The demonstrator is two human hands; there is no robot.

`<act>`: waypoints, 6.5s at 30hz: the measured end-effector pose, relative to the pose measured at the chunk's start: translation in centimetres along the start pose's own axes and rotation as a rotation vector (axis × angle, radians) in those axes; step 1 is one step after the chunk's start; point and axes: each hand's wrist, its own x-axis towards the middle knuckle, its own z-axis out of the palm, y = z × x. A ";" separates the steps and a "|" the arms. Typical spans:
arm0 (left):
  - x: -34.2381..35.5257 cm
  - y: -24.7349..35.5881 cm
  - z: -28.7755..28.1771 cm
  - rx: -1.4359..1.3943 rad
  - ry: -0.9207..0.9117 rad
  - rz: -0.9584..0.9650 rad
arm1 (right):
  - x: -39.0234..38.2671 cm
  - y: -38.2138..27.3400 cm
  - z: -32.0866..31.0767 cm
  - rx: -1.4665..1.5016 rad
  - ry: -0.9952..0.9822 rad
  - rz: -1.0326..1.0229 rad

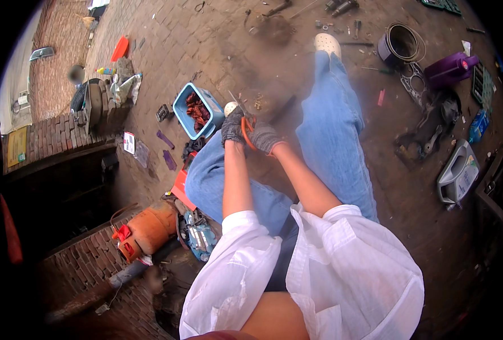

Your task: The person sits on the ground and uses orange-handled scissors to trim the stems off red chilies, placing the trimmed pieces into a blue plastic container.

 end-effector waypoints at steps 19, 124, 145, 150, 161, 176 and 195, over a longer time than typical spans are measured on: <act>-0.4 -0.7 1.3 -0.034 -0.038 -0.064 | -1.5 -2.7 -2.6 0.024 -0.038 0.026; 3.2 -1.8 -1.9 0.467 0.211 0.139 | 3.5 3.8 0.9 1.177 -0.472 0.438; 5.1 -2.6 -1.1 0.339 0.279 0.037 | 3.8 4.5 1.6 1.308 -0.435 0.518; 3.8 -2.2 -1.7 0.224 0.405 -0.032 | 3.1 4.4 1.1 1.348 -0.375 0.522; -2.1 0.9 0.2 0.479 0.114 0.254 | 2.3 -1.6 -1.8 1.360 -0.163 0.425; -2.8 0.6 0.4 0.446 0.085 0.271 | 3.5 -0.2 -2.0 1.315 -0.212 0.418; 3.0 -1.1 -2.6 -0.092 0.007 0.067 | 3.0 2.3 -0.1 1.286 -0.276 0.413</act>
